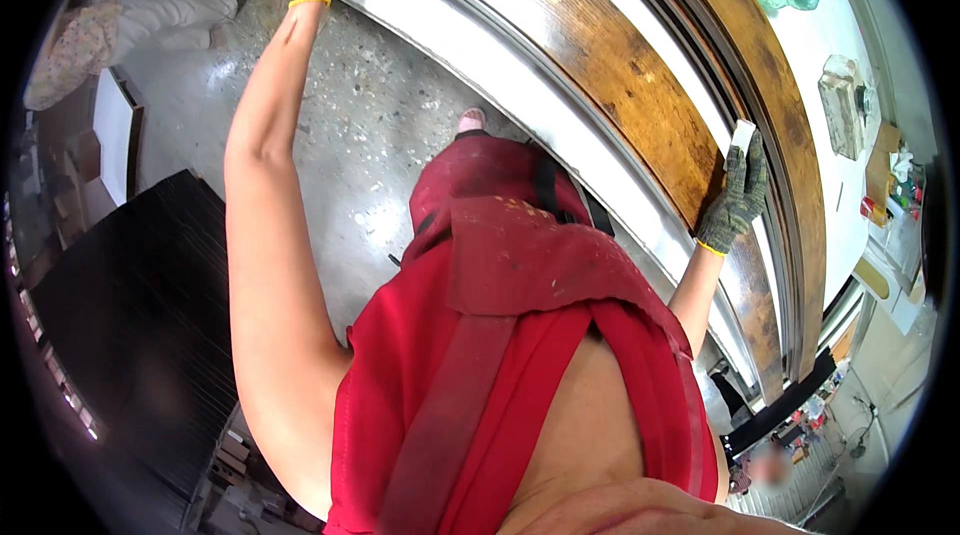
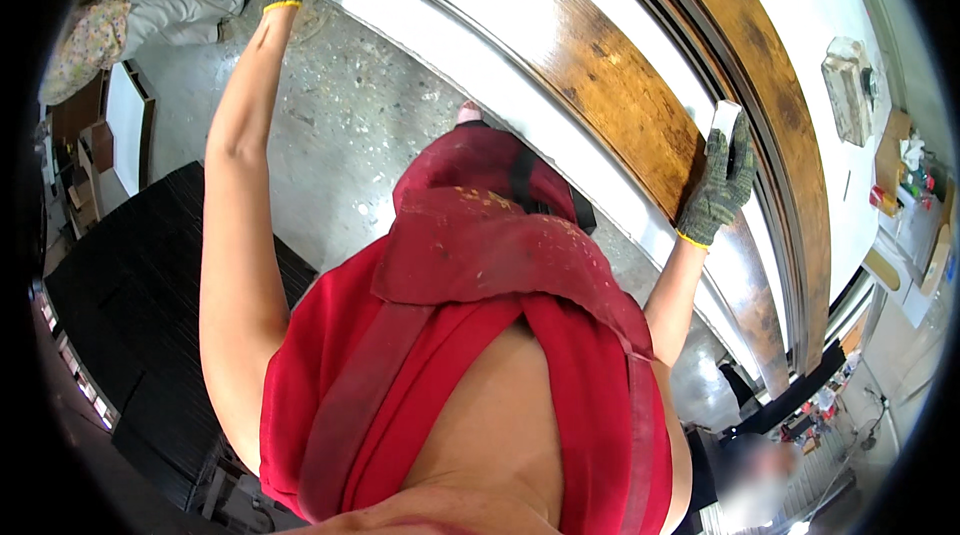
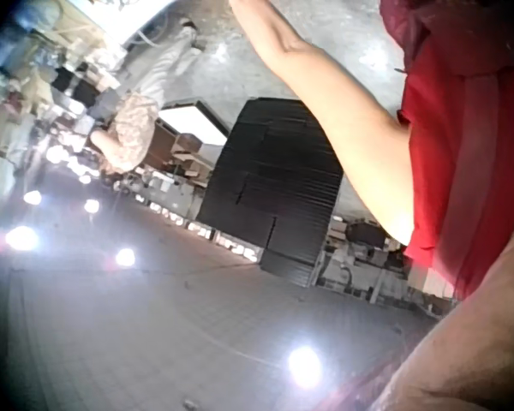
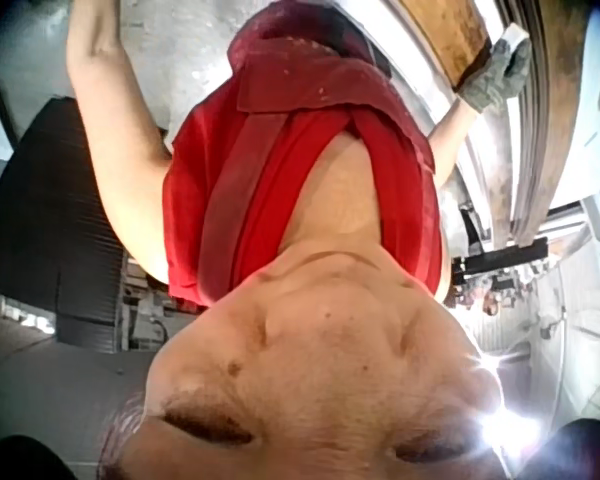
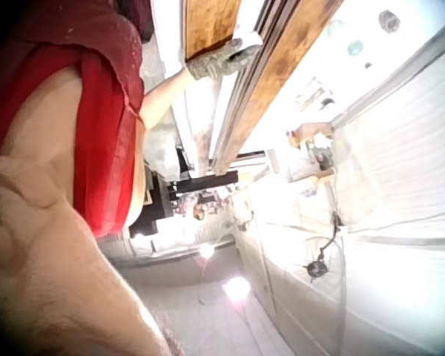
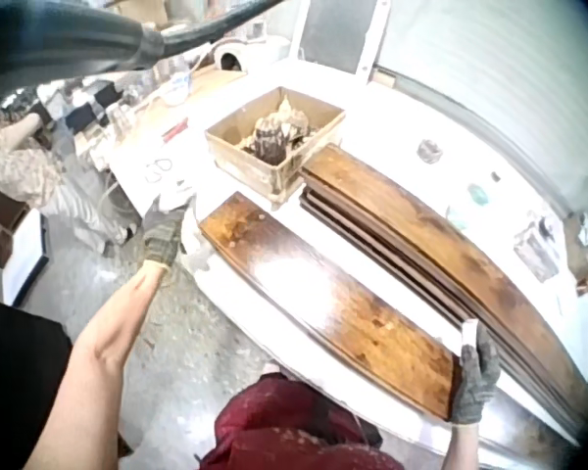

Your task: The person wipes long wooden planks using a cloth and a block, moving the cloth along the top surface and the side edges of the wood.

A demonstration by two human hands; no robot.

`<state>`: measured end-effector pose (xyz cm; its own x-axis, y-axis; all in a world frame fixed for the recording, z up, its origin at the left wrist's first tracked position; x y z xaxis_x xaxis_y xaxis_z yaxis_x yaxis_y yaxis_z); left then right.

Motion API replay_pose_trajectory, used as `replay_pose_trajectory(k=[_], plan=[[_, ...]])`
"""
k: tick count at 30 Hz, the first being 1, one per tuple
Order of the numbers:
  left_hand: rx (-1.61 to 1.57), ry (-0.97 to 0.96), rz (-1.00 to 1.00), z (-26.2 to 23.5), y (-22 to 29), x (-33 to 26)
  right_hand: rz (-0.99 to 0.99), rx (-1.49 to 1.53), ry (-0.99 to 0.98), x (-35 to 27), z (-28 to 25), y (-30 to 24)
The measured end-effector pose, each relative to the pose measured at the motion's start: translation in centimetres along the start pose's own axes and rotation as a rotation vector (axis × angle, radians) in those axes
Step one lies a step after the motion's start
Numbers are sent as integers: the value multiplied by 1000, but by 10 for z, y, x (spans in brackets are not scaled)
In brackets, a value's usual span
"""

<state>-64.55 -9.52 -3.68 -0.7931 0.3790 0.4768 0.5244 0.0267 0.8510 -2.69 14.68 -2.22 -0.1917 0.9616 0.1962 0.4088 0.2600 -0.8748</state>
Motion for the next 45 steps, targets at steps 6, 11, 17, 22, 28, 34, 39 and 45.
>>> replay_pose_trajectory(k=[6, 11, 17, 22, 28, 34, 39, 45], plan=[[140, -659, 435, 167, 175, -126, 64, 27, 25, -4, 1, 4], [283, -879, 921, 253, 233, -246, 14, 39, -29, 1, 6, 4], [191, -1076, 579, 247, 180, -181, 25, 14, -11, -4, 3, 4], [227, -845, 846, 169, 162, -65, -12, -18, -22, -2, 4, 0], [430, -809, 798, 147, 92, -7, -4, -131, -12, -1, 0, 4], [780, -804, 377, 150, 2, 32, -9, -141, -17, 0, 1, 4], [232, -320, 219, 55, -5, 52, -20, -77, -14, 2, 5, -3], [202, -706, 319, 162, 131, -55, -16, -157, -2, -5, 1, -5]])
Point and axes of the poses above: each hand's wrist, its own x-axis towards the middle knuckle, its own z-axis out of the palm, y = z × x, the point moved 10 cm from there along x, towards the middle knuckle, and after that the axes turned 1 degree about x, right-handed, at the moved point
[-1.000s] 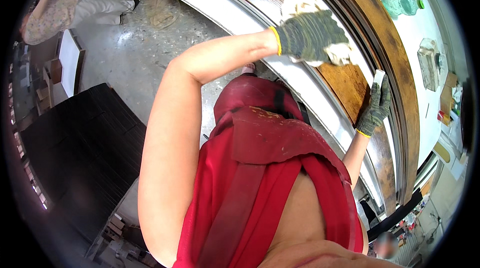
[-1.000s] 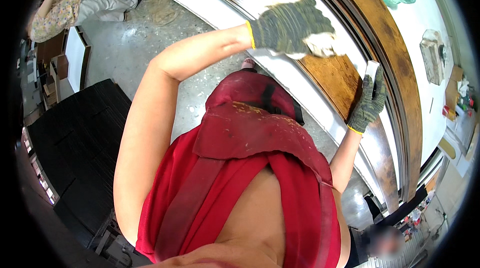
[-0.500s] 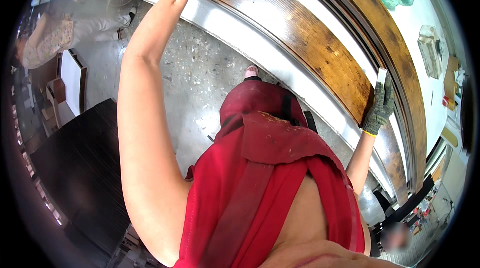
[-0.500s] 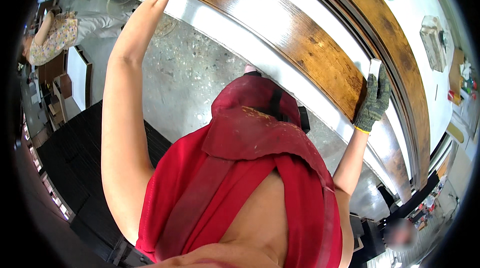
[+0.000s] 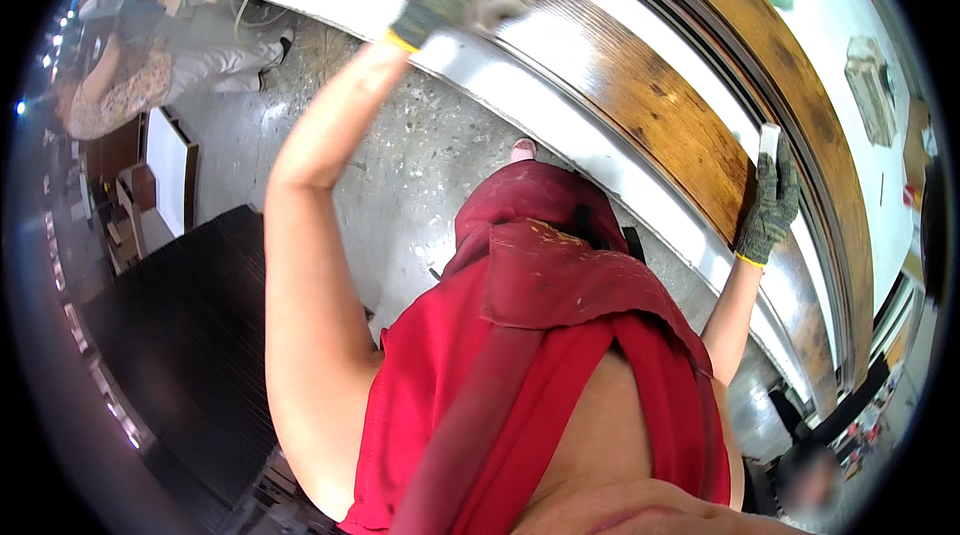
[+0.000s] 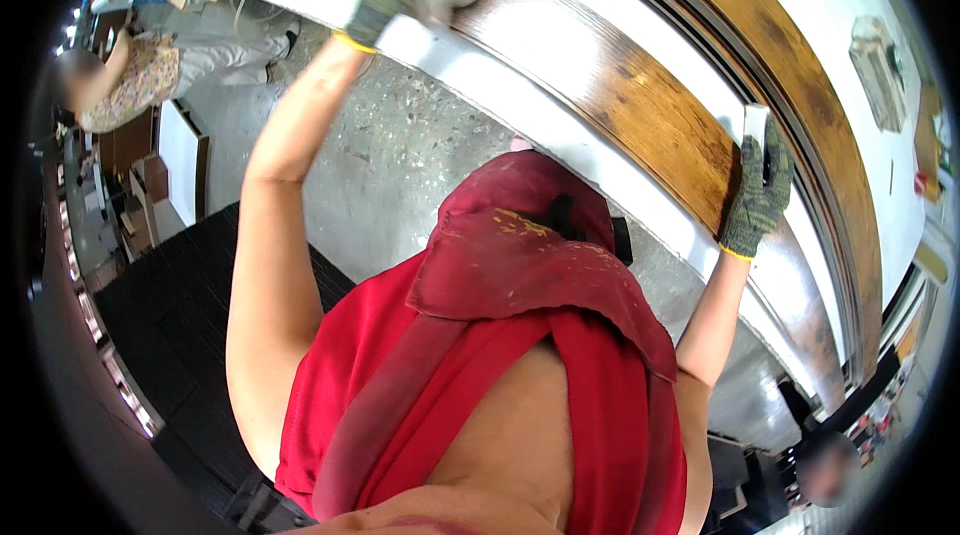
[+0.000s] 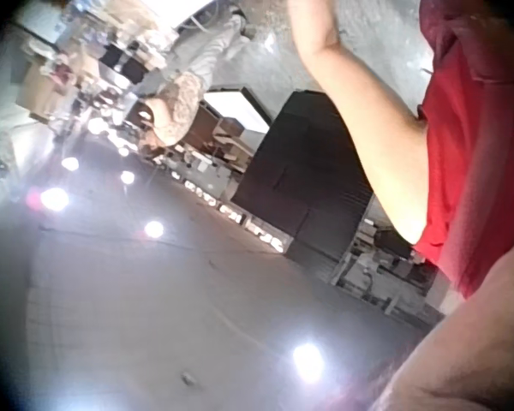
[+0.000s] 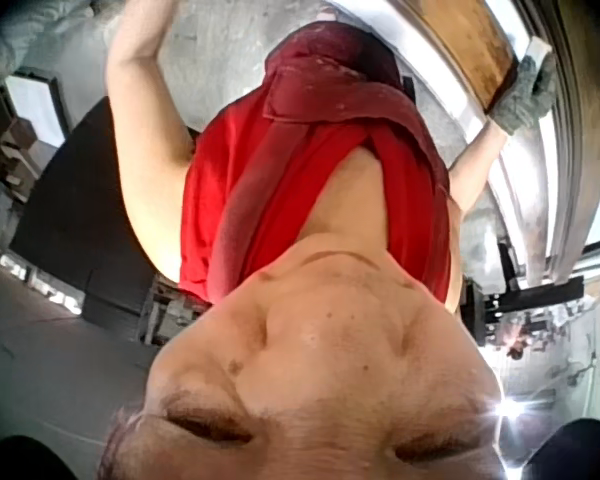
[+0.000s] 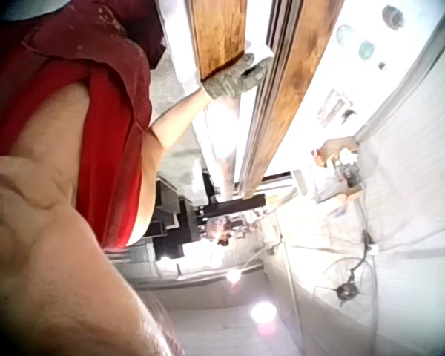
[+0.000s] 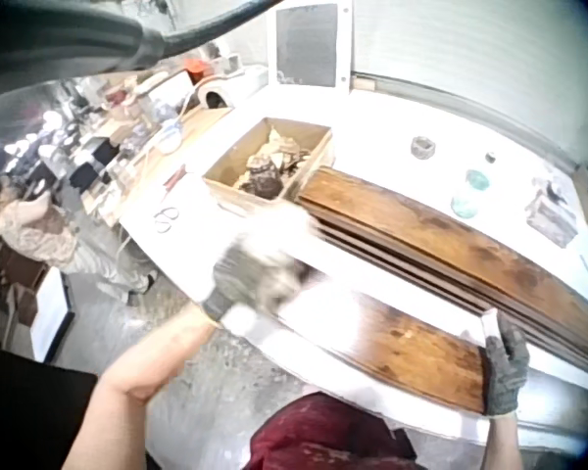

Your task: The person wipes long wooden planks using a cloth and a block, moving the cloth along the top surface and the side edges of the wood.

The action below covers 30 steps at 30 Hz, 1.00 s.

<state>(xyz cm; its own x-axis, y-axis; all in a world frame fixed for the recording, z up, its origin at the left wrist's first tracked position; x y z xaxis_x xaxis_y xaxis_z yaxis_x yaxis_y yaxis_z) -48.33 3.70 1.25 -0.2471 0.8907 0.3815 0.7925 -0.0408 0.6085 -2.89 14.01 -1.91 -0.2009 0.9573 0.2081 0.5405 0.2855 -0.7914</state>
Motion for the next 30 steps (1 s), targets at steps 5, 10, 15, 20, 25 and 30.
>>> replay_pose_trajectory(k=[5, 10, 15, 20, 25, 30], plan=[[200, -367, 419, 107, 118, -30, -15, 43, -8, 2, 2, -7], [-189, -171, 169, 50, -1, -10, 2, 60, -11, 2, 2, -2], [-247, -32, 53, -30, -63, 13, -14, -42, -13, 1, 1, -3], [514, -252, -46, -26, -101, 16, 18, -22, 4, 0, 0, 0], [920, -256, 186, -23, -145, 9, -135, -137, -2, 3, -3, -8], [940, -289, 64, -69, -198, -27, -242, -262, 7, 4, -2, -22]])
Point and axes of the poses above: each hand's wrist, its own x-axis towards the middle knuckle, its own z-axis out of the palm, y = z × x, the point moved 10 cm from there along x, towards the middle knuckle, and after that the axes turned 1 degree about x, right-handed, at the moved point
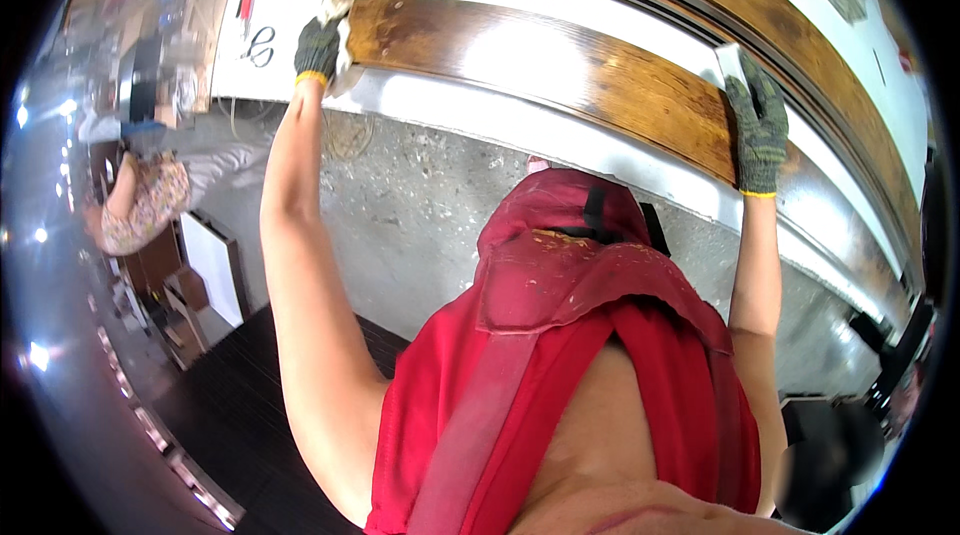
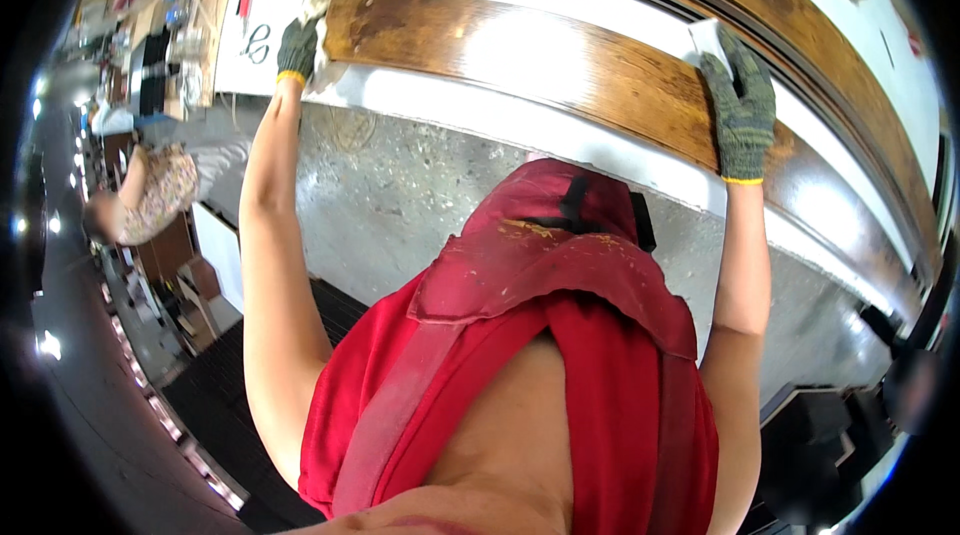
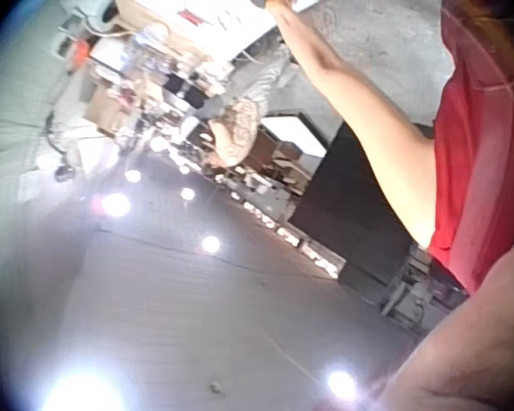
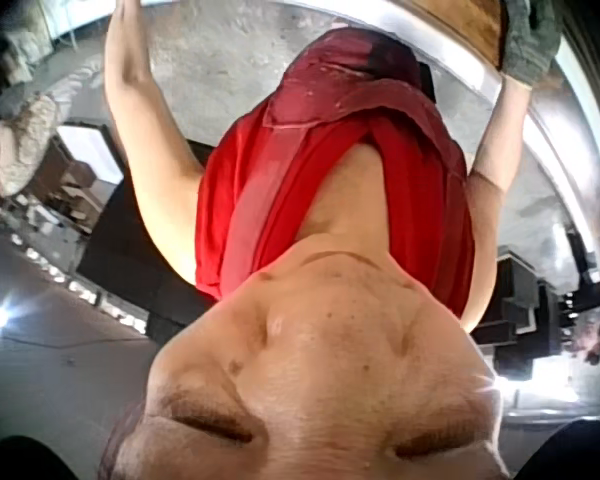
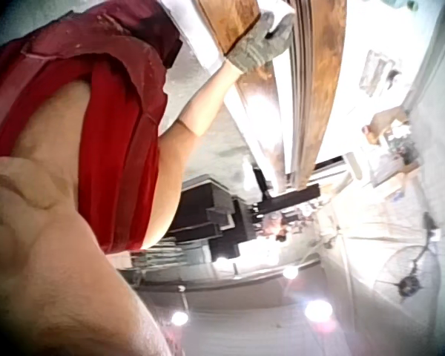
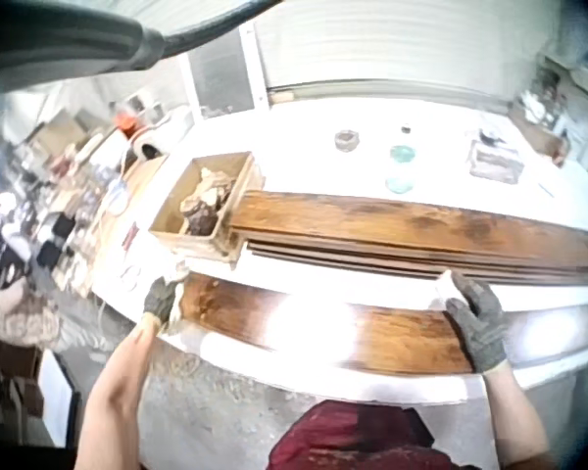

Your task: The person wipes long wooden planks using a cloth and a block, moving the cloth along the top surface and the side edges of the wood.

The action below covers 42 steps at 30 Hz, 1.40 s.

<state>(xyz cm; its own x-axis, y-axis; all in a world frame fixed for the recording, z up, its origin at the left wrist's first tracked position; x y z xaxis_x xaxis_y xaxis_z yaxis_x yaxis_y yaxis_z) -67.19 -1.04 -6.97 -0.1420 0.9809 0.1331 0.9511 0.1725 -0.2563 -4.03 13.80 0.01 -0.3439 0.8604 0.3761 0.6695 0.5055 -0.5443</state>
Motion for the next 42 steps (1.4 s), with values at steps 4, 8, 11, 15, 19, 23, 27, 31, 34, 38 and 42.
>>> replay_pose_trajectory(k=[4, 8, 11, 15, 19, 23, 27, 31, 34, 38, 42], plan=[[-1144, 340, -370, -59, 16, 21, 2, 70, 59, 1, -10, -1], [-427, 234, 143, -86, 130, 31, 43, 138, 86, -1, -6, 3], [-862, -39, -84, -63, 178, 38, 90, 315, 121, -1, -7, 6], [-540, 195, 391, -156, 402, 30, 240, 271, 83, -3, 1, 25], [-468, 40, 701, -216, 540, 25, 339, 787, 266, -6, 0, 41], [-802, 115, 671, -218, 480, 26, 268, 777, 385, -39, -81, 77], [-963, -12, 168, -131, 317, 14, 460, 382, 430, -103, -198, 184], [-492, 71, 31, -154, 287, 8, 420, 454, 428, -131, -254, 254], [-1484, 33, -187, -137, 332, 6, 529, 558, 439, -125, -252, 248], [-821, 86, 489, -250, 545, 18, 515, 412, 457, -132, -257, 251], [-646, 136, 901, -291, 665, 20, 282, 300, 400, -134, -254, 264]])
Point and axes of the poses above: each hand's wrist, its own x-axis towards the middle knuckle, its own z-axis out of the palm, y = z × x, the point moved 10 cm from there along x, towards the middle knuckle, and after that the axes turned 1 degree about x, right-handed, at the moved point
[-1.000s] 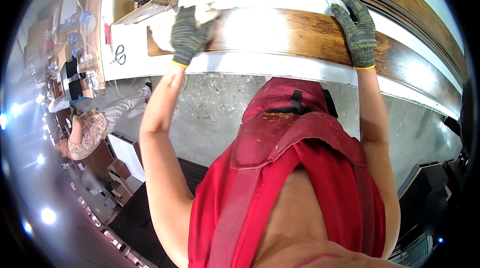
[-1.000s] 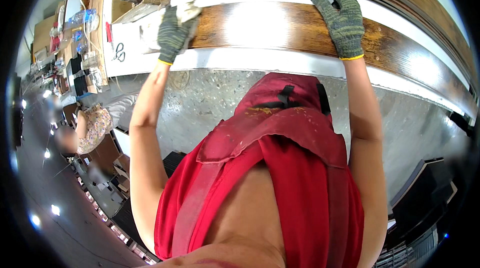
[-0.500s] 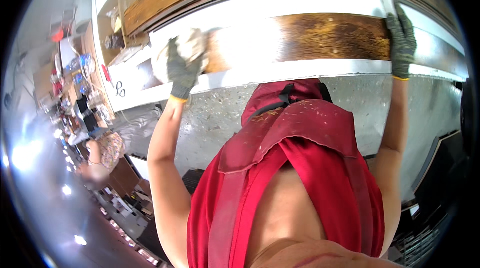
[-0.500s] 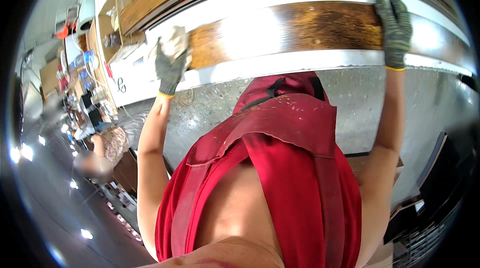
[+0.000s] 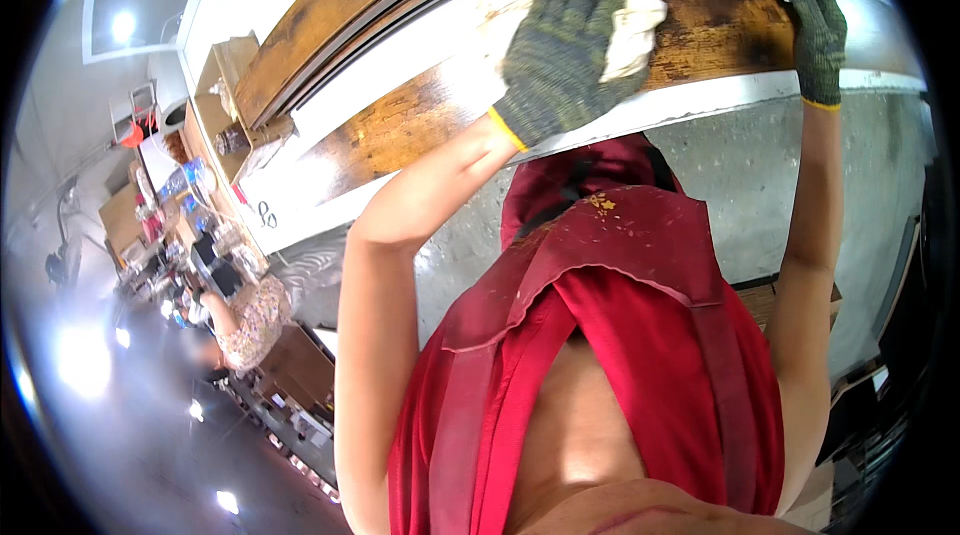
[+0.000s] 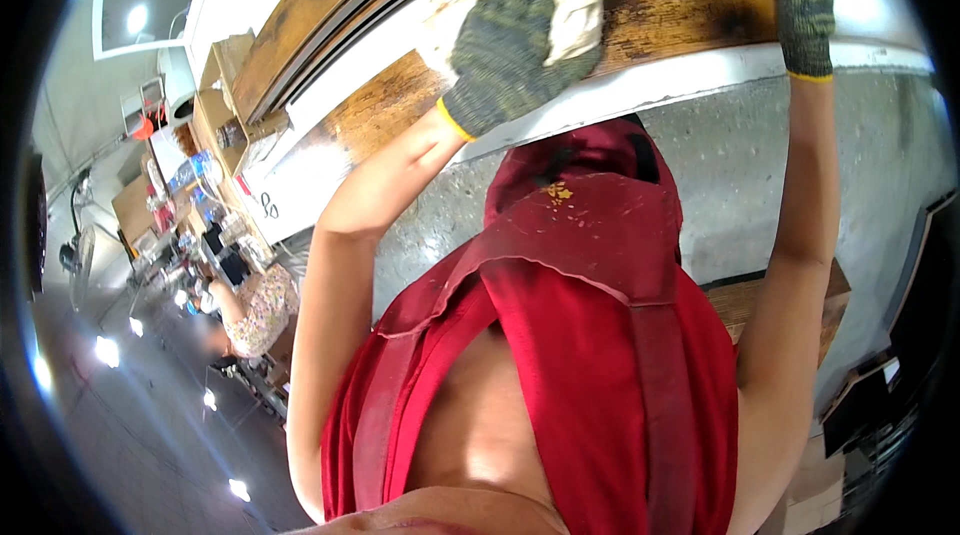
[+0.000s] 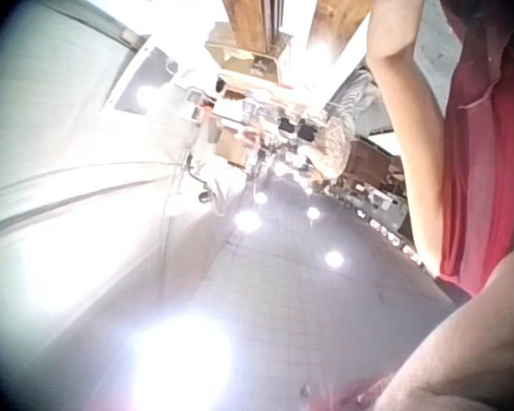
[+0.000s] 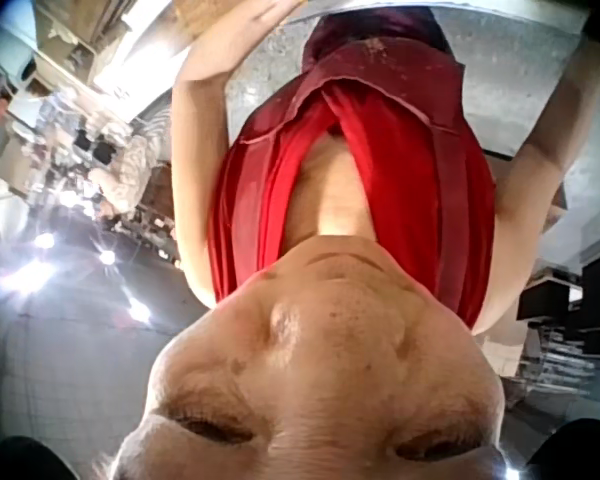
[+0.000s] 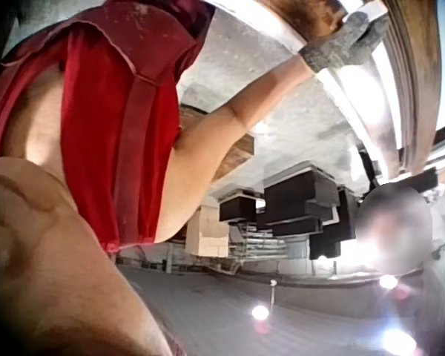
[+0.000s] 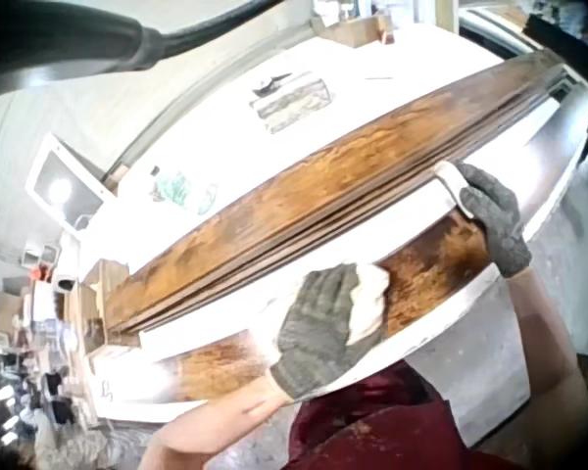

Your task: The person wipes long wooden planks using a cloth and a block, moving the cloth along the top surface and the side edges of the wood.

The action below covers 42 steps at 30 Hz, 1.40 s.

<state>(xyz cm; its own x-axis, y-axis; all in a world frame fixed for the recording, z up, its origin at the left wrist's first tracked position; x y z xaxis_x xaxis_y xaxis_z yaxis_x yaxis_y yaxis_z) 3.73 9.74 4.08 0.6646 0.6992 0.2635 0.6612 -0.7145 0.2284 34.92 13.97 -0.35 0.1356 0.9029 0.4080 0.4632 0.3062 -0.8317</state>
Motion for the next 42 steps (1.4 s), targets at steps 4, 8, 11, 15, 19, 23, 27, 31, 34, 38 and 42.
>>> replay_pose_trajectory(k=[4, 8, 11, 15, 19, 23, 27, 31, 34, 38, 42], plan=[[-147, 91, 134, 3, 1, -11, 361, 474, 144, 4, 30, -42], [-76, -132, 127, -9, -33, -54, 367, 501, 72, 1, 40, -37], [-117, -132, 118, -14, -68, -101, 364, 498, 61, -3, 40, -41], [82, -322, 96, 8, -68, -93, 403, 523, 88, -11, 54, -30], [-140, -176, 121, 17, -20, -19, 100, 506, 171, -18, 66, -51], [-142, -180, 73, 45, 19, 46, 159, 803, 202, -21, 71, -65], [154, -336, 183, 76, -8, 23, -71, 857, 240, -29, 40, -61], [-149, -210, 29, 38, 1, 25, -18, 871, 130, 5, -70, 24], [-86, -242, 10, 43, -13, 16, -105, 529, 350, 57, -223, 94], [-31, -446, 37, 56, -7, 25, 129, 56, 454, 81, -289, 122], [-114, -323, 115, 79, 48, 91, 140, -237, 494, 70, -295, 107]])
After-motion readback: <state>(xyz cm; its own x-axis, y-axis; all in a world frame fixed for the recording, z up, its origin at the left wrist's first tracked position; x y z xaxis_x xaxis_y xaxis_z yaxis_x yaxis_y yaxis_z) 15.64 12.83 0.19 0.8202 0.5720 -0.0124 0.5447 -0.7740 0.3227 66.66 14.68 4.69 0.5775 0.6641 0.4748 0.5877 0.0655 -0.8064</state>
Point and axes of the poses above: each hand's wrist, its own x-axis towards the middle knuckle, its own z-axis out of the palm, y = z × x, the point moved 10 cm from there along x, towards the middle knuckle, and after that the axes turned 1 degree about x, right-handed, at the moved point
